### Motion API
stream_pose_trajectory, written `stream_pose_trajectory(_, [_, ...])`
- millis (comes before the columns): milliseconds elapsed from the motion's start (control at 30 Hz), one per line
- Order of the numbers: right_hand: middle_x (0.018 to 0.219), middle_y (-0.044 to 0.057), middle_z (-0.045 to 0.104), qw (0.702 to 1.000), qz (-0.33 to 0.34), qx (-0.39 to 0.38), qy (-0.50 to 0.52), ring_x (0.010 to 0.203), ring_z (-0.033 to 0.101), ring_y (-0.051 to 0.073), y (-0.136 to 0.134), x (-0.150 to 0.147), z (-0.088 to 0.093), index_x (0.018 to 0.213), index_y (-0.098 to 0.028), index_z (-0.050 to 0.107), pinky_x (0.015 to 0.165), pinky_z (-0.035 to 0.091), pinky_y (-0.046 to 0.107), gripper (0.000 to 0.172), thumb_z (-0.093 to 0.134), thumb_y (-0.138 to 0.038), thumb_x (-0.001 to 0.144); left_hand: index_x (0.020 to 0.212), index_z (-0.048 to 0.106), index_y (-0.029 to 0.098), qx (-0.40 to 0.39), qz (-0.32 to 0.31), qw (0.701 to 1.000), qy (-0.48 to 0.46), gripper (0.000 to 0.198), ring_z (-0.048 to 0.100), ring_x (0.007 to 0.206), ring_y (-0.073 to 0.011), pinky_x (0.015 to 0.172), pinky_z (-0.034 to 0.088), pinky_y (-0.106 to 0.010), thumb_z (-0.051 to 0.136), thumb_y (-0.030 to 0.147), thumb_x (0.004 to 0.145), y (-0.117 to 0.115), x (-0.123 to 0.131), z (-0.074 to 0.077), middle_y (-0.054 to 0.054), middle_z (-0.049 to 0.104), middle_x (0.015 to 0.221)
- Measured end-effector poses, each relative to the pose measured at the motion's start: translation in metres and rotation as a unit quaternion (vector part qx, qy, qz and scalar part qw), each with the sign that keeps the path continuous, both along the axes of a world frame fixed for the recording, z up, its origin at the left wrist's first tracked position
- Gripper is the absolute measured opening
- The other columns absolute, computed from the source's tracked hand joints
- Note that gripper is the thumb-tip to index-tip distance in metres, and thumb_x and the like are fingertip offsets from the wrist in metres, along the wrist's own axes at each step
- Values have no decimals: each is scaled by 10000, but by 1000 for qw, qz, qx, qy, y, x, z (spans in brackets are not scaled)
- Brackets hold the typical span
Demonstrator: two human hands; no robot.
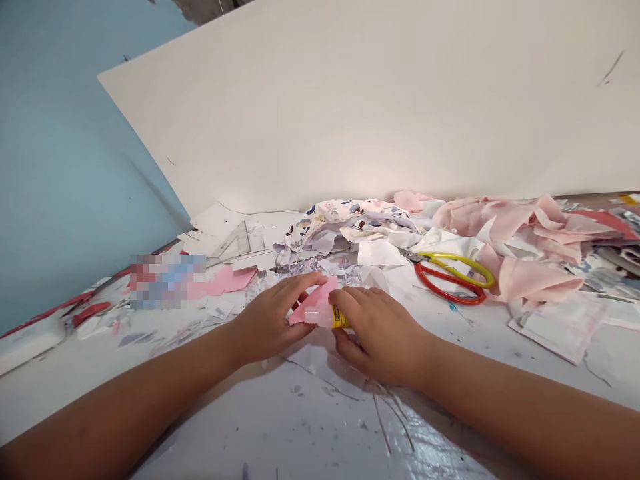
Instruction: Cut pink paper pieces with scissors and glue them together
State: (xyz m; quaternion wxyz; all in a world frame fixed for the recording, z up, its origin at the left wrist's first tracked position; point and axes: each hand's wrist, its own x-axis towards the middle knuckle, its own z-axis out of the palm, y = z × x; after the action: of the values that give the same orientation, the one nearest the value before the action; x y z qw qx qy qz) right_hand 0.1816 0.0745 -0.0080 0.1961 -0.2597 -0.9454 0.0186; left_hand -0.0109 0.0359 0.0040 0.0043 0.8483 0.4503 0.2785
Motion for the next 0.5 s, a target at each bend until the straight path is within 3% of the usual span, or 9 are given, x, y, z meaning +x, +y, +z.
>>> stream_pose_trajectory(333, [707, 41, 568, 999, -39, -18, -6, 621, 500, 187, -10, -5, 9, 826, -184, 433, 560, 334, 292, 143, 424, -175, 684, 1283, 210, 253, -24, 6, 1000, -10, 572, 511, 1042, -172, 839, 442, -313, 453, 255, 765, 0, 1, 0, -45, 499, 1220])
stream_pose_trajectory(500, [701, 23, 555, 989, -54, -132, 28, 588, 497, 167, -15, -6, 10, 884, -192, 394, 506, 340, 269, 192, 434, -172, 697, 1291, 197, 242, -58, 12, 998, -25, 593, 490, 1070, -176, 850, 426, -320, 465, 278, 764, 1, 1, 1, -48, 493, 1230])
